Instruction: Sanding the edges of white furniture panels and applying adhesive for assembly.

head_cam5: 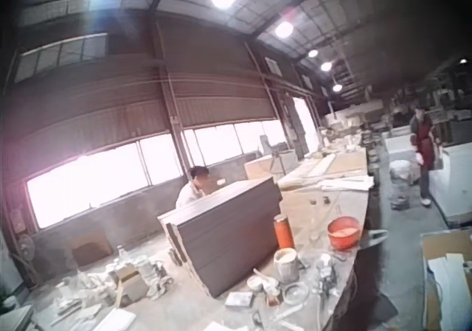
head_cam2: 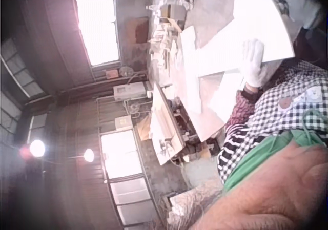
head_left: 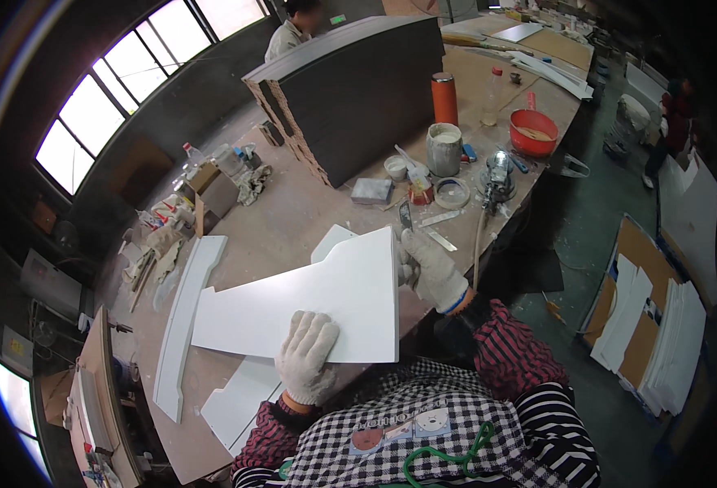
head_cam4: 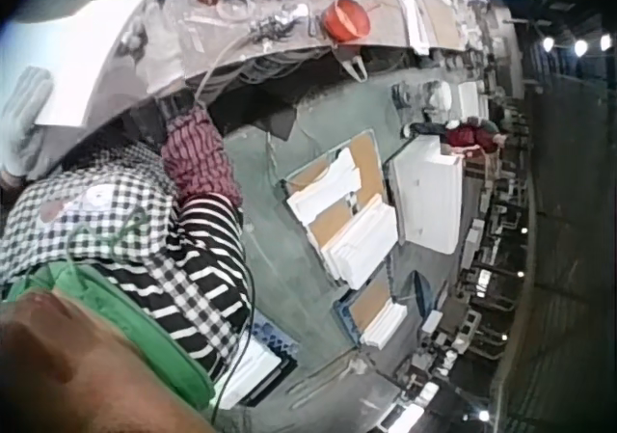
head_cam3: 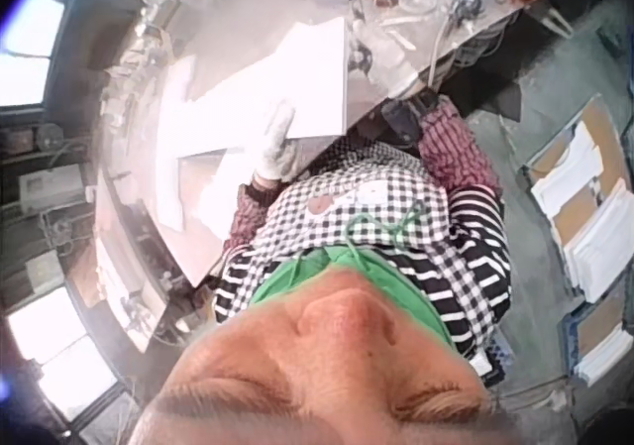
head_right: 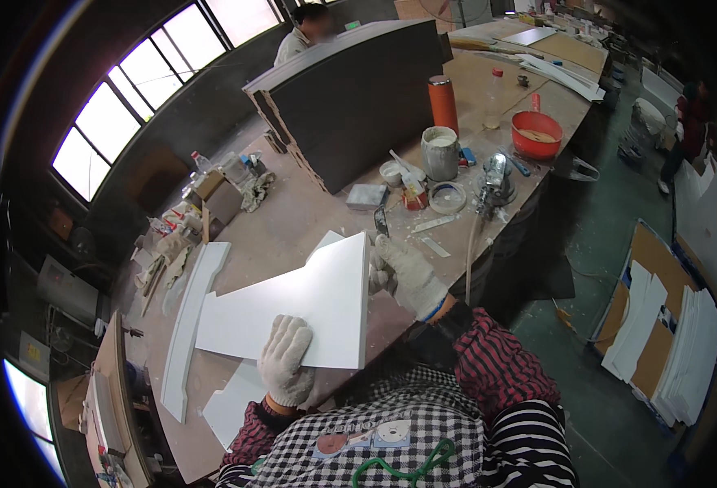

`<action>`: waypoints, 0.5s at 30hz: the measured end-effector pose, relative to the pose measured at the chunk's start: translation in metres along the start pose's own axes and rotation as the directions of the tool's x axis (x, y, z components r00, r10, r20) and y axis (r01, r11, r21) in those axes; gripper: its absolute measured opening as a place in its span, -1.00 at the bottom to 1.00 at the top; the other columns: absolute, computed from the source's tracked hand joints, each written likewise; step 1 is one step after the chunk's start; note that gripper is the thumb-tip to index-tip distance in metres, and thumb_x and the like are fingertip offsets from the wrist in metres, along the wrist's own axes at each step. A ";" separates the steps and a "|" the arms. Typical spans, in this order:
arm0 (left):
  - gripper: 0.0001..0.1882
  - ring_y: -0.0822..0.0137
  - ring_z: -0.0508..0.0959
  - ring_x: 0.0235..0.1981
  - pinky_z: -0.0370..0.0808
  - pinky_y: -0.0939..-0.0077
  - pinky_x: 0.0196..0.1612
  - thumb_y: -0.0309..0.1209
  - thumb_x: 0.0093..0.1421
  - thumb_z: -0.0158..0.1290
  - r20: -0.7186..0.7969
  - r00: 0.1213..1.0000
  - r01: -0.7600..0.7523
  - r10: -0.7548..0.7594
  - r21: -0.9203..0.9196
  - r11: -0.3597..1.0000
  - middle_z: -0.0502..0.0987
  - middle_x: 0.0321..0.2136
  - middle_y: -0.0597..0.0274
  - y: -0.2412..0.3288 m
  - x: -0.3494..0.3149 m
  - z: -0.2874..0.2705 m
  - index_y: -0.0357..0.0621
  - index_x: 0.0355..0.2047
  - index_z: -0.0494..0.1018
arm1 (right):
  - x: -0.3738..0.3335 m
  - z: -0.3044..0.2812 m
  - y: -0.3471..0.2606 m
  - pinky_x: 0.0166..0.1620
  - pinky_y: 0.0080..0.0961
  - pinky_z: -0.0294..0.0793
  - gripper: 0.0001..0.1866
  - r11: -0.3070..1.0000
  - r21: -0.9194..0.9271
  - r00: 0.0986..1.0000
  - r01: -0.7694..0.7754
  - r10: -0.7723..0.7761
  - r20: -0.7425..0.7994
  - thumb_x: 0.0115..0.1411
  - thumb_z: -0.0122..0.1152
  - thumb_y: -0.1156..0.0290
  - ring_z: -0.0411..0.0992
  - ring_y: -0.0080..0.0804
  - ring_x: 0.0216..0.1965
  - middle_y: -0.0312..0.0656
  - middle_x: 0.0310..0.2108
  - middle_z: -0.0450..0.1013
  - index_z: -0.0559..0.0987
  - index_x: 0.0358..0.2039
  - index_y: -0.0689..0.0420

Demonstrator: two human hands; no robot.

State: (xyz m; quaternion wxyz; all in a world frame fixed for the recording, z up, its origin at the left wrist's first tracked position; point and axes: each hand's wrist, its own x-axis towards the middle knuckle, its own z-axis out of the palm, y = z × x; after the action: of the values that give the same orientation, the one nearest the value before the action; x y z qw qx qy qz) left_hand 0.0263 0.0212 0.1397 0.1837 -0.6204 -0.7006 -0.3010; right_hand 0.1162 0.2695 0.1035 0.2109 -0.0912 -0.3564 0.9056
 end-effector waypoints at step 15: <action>-0.70 -0.16 0.65 -0.13 0.50 0.04 0.12 -0.35 0.18 0.20 -0.335 0.940 0.075 -0.067 0.011 0.997 0.61 -0.24 -0.16 -0.010 -0.015 -0.044 -0.40 -0.23 0.51 | 0.025 0.076 -0.011 -0.26 -0.55 0.50 -0.59 0.975 0.220 0.975 0.010 -0.058 0.213 0.51 -0.06 0.21 0.46 -0.48 -0.35 -0.20 -0.28 0.53 0.43 0.19 0.21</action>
State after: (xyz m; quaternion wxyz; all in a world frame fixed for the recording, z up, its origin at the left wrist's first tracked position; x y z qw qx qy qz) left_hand 0.0142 -0.0194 0.1619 0.2962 -0.5325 -0.6845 -0.4002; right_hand 0.0737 0.2417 0.1664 0.1946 0.0385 -0.2777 0.9400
